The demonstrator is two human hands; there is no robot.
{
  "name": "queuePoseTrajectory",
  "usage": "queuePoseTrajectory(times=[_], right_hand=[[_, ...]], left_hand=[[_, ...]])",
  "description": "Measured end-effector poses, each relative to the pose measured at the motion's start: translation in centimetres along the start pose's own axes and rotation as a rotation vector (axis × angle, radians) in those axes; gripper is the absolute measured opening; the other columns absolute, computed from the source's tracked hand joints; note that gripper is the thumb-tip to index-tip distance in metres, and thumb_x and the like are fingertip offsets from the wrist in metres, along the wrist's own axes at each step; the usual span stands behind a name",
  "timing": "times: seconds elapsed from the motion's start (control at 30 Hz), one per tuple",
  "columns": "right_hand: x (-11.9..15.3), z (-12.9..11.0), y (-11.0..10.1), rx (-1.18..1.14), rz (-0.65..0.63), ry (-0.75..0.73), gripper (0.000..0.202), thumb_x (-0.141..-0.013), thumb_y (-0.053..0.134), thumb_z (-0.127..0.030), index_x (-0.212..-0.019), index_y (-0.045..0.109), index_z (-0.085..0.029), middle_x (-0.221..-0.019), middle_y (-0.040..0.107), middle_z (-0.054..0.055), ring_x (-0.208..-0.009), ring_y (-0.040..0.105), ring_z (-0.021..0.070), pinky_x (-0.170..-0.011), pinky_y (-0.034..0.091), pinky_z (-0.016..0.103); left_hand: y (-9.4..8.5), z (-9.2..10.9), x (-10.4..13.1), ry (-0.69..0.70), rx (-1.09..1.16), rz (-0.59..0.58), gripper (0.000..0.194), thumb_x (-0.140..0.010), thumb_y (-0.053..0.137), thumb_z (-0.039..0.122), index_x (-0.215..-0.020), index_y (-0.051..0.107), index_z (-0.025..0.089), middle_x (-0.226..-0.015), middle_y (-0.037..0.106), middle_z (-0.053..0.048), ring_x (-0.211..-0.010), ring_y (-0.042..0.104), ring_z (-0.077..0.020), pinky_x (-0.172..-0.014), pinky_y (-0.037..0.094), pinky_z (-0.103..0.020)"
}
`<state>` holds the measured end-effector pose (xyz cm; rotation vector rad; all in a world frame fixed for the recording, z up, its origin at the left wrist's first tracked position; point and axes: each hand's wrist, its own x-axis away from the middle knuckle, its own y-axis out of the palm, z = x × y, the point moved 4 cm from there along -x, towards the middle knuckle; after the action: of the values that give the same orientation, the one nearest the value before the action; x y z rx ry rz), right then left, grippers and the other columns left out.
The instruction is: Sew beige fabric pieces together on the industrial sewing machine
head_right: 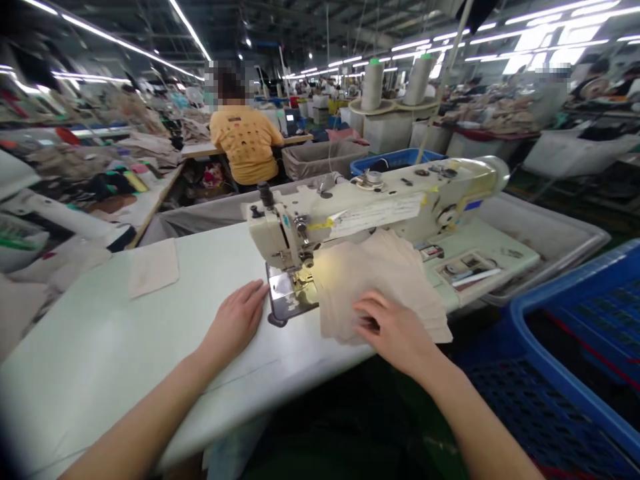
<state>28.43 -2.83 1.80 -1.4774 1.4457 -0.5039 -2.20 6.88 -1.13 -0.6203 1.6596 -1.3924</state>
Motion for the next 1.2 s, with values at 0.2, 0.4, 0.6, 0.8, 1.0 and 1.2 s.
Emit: queuePoseTrajectory(times=[0.2,0.4,0.6,0.8,1.0,1.2], right_hand=[[0.0,0.2,0.0,-0.041,-0.135,-0.057,0.002,-0.09,0.065,-0.02,-0.091,0.066,-0.022,-0.11,0.067,0.004,-0.084,0.068,0.0156,-0.074,0.055,0.027],[-0.3,0.4,-0.8,-0.104,0.014,-0.052,0.019,-0.098,0.051,-0.019,-0.092,0.068,-0.022,-0.097,0.072,0.002,-0.082,0.068,0.0146,-0.071,0.052,0.024],[0.3,-5.9,-0.3,0.012,-0.03,-0.474,0.022,-0.098,0.048,-0.015,-0.091,0.068,-0.019,-0.087,0.07,0.004,-0.076,0.061,0.0181,-0.063,0.046,0.028],[1.6,-5.2,0.2,-0.085,-0.106,-0.475,0.027,-0.096,0.063,-0.043,-0.106,0.069,-0.019,-0.108,0.074,0.009,-0.096,0.069,0.0215,-0.075,0.056,0.029],[3.8,-2.7,1.1,-0.032,-0.136,-0.559,0.072,-0.074,0.079,-0.061,-0.13,0.062,-0.018,-0.133,0.067,0.015,-0.116,0.067,0.0287,-0.086,0.06,0.034],[3.4,-3.4,3.3,0.01,-0.098,-0.493,0.042,-0.085,0.068,-0.017,-0.127,0.064,-0.02,-0.136,0.065,0.012,-0.119,0.065,0.0259,-0.087,0.061,0.035]], left_hand=[[-0.1,-0.6,-0.3,0.022,0.083,0.063,0.041,-0.101,0.036,0.025,-0.129,0.063,0.014,-0.135,0.062,-0.018,-0.124,0.06,-0.032,-0.104,0.051,-0.054],[-2.7,2.7,0.0,0.175,0.142,0.121,0.035,-0.098,0.044,0.017,-0.127,0.065,0.019,-0.122,0.071,-0.013,-0.117,0.066,-0.0287,-0.102,0.052,-0.053],[-4.8,10.9,-0.9,0.503,0.439,-0.024,0.057,-0.095,0.053,0.017,-0.15,0.04,0.016,-0.153,0.048,-0.014,-0.148,0.035,-0.0253,-0.119,0.038,-0.046],[-4.3,11.2,0.5,0.542,0.469,-0.257,0.043,-0.091,0.05,0.009,-0.133,0.059,0.016,-0.141,0.061,-0.013,-0.138,0.051,-0.024,-0.114,0.045,-0.04],[-5.6,6.3,6.7,0.255,0.418,-0.177,0.062,-0.08,0.047,0.002,-0.138,0.056,0.022,-0.139,0.063,-0.01,-0.131,0.058,-0.0232,-0.108,0.051,-0.044],[-5.6,4.8,9.4,0.204,0.372,-0.057,0.056,-0.086,0.056,0.008,-0.139,0.057,0.024,-0.139,0.063,-0.012,-0.131,0.058,-0.026,-0.106,0.052,-0.045]])
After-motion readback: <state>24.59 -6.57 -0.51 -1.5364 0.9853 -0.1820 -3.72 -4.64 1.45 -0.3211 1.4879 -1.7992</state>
